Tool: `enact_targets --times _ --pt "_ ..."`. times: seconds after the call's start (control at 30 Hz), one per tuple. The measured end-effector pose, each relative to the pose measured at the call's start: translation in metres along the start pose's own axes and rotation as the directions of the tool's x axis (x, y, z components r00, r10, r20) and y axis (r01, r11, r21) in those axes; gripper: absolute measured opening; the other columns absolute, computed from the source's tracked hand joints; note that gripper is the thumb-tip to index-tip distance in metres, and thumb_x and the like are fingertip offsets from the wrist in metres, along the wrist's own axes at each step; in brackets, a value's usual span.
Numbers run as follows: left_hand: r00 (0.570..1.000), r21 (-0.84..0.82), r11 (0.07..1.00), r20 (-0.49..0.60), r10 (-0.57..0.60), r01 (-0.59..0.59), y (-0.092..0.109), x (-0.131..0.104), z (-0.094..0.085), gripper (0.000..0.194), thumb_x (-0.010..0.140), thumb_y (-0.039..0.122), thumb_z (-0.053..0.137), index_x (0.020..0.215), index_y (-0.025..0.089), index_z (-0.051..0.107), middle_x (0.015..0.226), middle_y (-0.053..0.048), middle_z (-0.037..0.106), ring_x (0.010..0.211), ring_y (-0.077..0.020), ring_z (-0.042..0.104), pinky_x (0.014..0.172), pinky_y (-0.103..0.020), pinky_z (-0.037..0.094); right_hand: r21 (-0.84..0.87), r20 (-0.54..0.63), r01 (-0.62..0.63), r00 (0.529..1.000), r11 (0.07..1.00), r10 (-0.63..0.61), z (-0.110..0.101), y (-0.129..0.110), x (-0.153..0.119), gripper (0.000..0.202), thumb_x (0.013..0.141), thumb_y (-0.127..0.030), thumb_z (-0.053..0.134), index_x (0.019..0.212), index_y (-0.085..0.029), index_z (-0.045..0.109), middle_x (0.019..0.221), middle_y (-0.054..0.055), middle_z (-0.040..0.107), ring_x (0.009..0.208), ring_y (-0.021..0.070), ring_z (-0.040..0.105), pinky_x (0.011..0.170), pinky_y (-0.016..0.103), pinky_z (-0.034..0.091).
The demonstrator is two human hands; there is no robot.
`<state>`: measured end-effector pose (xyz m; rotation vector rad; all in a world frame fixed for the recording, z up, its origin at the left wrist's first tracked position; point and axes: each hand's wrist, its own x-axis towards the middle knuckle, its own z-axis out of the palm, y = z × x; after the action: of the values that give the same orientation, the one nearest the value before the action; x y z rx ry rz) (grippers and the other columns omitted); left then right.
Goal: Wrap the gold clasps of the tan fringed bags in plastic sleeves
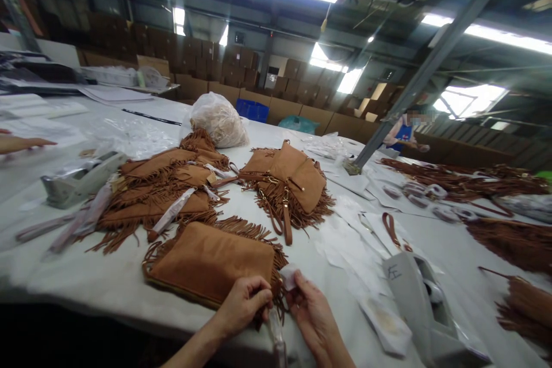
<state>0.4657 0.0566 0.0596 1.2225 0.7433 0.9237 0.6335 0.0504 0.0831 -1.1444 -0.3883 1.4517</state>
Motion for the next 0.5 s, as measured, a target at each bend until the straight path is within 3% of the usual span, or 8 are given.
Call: enact_targets --times 0.17,0.5 --pt "1.0 0.027 1.0 -0.022 0.014 -0.014 0.004 -0.002 0.003 0.028 0.082 0.039 0.058 0.07 0.014 0.058 0.054 -0.001 0.058 0.045 -0.0106 0.05 0.046 -0.02 0.037 -0.015 0.025 -0.034 0.999 0.999 0.035 -0.001 -0.006 -0.005 0.033 0.054 -0.038 0.087 0.07 -0.015 0.069 0.072 0.003 0.068 0.067 0.0153 0.059 0.063 0.026 0.048" --pt "0.999 0.101 0.994 -0.032 0.036 -0.033 0.004 -0.003 0.004 0.025 0.083 0.035 0.056 0.069 0.014 0.059 0.053 -0.001 0.057 0.045 -0.0112 0.049 0.047 -0.02 0.037 -0.159 0.052 0.023 0.999 0.987 -0.015 0.004 -0.013 -0.016 0.037 0.054 -0.044 0.085 0.066 -0.013 0.069 0.067 0.003 0.066 0.06 0.0111 0.051 0.06 0.023 0.044"
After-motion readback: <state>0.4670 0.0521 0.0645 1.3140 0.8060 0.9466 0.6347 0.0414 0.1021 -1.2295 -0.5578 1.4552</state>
